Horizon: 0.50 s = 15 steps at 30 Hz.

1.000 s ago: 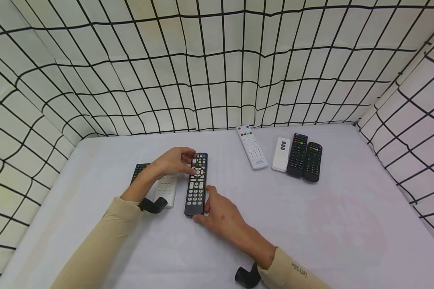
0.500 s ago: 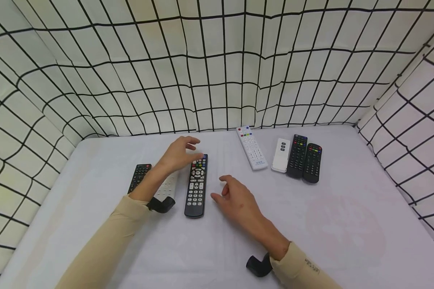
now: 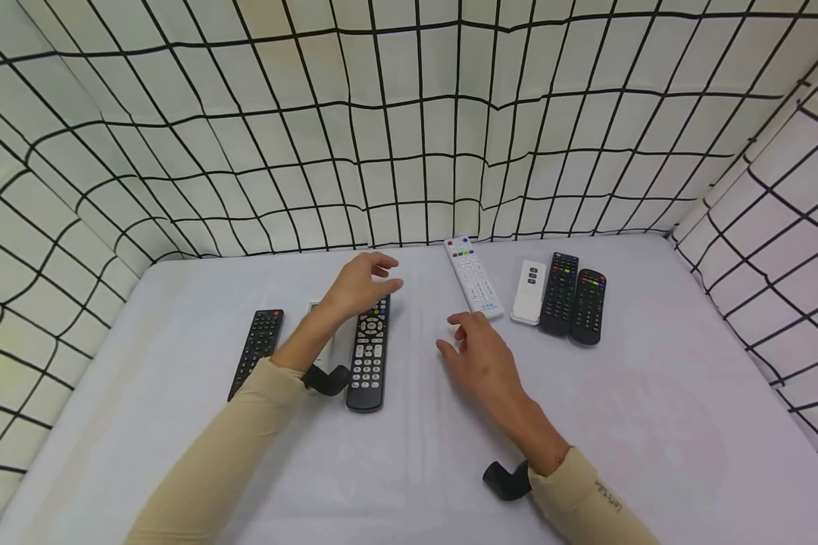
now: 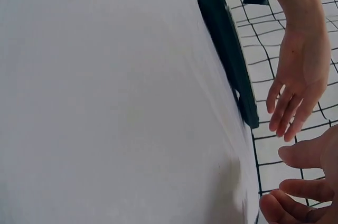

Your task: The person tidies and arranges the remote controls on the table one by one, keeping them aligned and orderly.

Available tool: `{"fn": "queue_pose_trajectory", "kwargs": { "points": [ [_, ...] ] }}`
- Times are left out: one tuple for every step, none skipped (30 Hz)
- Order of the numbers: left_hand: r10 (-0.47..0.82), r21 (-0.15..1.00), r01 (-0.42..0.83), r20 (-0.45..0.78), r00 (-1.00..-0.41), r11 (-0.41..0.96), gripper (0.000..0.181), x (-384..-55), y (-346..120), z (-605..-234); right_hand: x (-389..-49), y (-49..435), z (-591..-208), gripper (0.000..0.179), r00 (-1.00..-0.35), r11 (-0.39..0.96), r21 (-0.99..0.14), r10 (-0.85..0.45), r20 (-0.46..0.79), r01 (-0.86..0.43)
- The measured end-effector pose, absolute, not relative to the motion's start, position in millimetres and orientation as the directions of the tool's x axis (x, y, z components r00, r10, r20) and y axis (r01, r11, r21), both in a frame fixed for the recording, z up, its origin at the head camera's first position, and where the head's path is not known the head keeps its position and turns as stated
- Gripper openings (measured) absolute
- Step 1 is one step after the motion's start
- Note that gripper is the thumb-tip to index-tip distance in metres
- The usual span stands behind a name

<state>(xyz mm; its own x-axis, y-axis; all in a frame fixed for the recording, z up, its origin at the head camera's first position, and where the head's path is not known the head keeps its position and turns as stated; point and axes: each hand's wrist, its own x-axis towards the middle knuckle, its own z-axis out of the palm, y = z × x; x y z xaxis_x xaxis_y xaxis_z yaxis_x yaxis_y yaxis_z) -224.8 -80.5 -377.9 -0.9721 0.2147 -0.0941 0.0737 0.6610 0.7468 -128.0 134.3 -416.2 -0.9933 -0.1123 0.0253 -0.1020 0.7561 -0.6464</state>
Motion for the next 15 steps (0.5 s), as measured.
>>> {"fn": "queue_pose_trajectory", "kwargs": {
  "points": [
    [0.211, 0.746, 0.07, -0.096, -0.973, 0.662, 0.046, -225.1, -78.0, -377.8, -129.1, 136.4, -416.4, 0.042, -0.993, 0.758, -0.643, -0.112, 0.032, -0.106],
    [0.209, 0.744, 0.069, -0.096, -0.973, 0.665, 0.046, -225.4, -75.6, -378.0, -129.9, 138.1, -416.1, 0.041, -0.994, 0.762, -0.639, -0.105, 0.034, -0.103],
    [0.209, 0.743, 0.07, -0.096, -0.973, 0.666, 0.045, -225.6, -73.4, -378.0, -130.8, 139.9, -415.8, 0.04, -0.994, 0.766, -0.635, -0.099, 0.035, -0.099],
    [0.21, 0.74, 0.072, -0.095, -0.973, 0.669, 0.045, -225.9, -71.3, -378.0, -131.7, 141.5, -415.4, 0.04, -0.995, 0.767, -0.634, -0.091, 0.035, -0.092],
    [0.211, 0.739, 0.073, -0.095, -0.973, 0.669, 0.045, -226.4, -69.1, -377.7, -132.6, 143.1, -415.0, 0.04, -0.996, 0.769, -0.634, -0.084, 0.032, -0.085],
    [0.215, 0.738, 0.078, -0.093, -0.972, 0.67, 0.045, -227.0, -66.9, -377.6, -133.5, 144.7, -414.4, 0.04, -0.996, 0.769, -0.634, -0.078, 0.031, -0.08],
    [0.22, 0.737, 0.084, -0.09, -0.971, 0.671, 0.045, -227.8, -64.6, -377.1, -134.4, 146.5, -413.9, 0.04, -0.997, 0.772, -0.631, -0.072, 0.029, -0.074],
    [0.225, 0.735, 0.088, -0.09, -0.97, 0.672, 0.045, -228.7, -62.3, -376.9, -135.0, 148.1, -413.3, 0.04, -0.998, 0.774, -0.63, -0.065, 0.028, -0.068],
    [0.23, 0.731, 0.092, -0.091, -0.969, 0.676, 0.045, -229.7, -60.0, -376.9, -135.6, 149.7, -412.8, 0.04, -0.998, 0.776, -0.628, -0.06, 0.026, -0.063],
    [0.235, 0.727, 0.095, -0.093, -0.967, 0.68, 0.046, -231.1, -57.5, -377.1, -136.0, 151.1, -412.3, 0.04, -0.998, 0.778, -0.626, -0.054, 0.025, -0.058],
    [0.238, 0.724, 0.095, -0.098, -0.966, 0.683, 0.046, -232.3, -55.2, -376.9, -136.3, 152.5, -411.9, 0.04, -0.998, 0.78, -0.623, -0.051, 0.023, -0.054],
    [0.241, 0.719, 0.095, -0.104, -0.965, 0.689, 0.046, -233.6, -52.8, -377.0, -136.7, 153.9, -411.8, 0.04, -0.999, 0.783, -0.62, -0.047, 0.022, -0.051],
    [0.245, 0.712, 0.097, -0.108, -0.963, 0.695, 0.047, -235.1, -50.6, -377.1, -137.1, 155.3, -412.0, 0.04, -0.999, 0.786, -0.616, -0.042, 0.021, -0.046],
    [0.249, 0.703, 0.101, -0.111, -0.962, 0.704, 0.047, -236.9, -48.4, -377.4, -137.3, 156.6, -411.8, 0.04, -0.999, 0.787, -0.615, -0.039, 0.022, -0.044],
    [0.253, 0.695, 0.106, -0.113, -0.961, 0.711, 0.047, -238.6, -46.2, -377.6, -137.7, 157.9, -412.0, 0.041, -0.999, 0.789, -0.613, -0.036, 0.021, -0.041]
  ]
}}
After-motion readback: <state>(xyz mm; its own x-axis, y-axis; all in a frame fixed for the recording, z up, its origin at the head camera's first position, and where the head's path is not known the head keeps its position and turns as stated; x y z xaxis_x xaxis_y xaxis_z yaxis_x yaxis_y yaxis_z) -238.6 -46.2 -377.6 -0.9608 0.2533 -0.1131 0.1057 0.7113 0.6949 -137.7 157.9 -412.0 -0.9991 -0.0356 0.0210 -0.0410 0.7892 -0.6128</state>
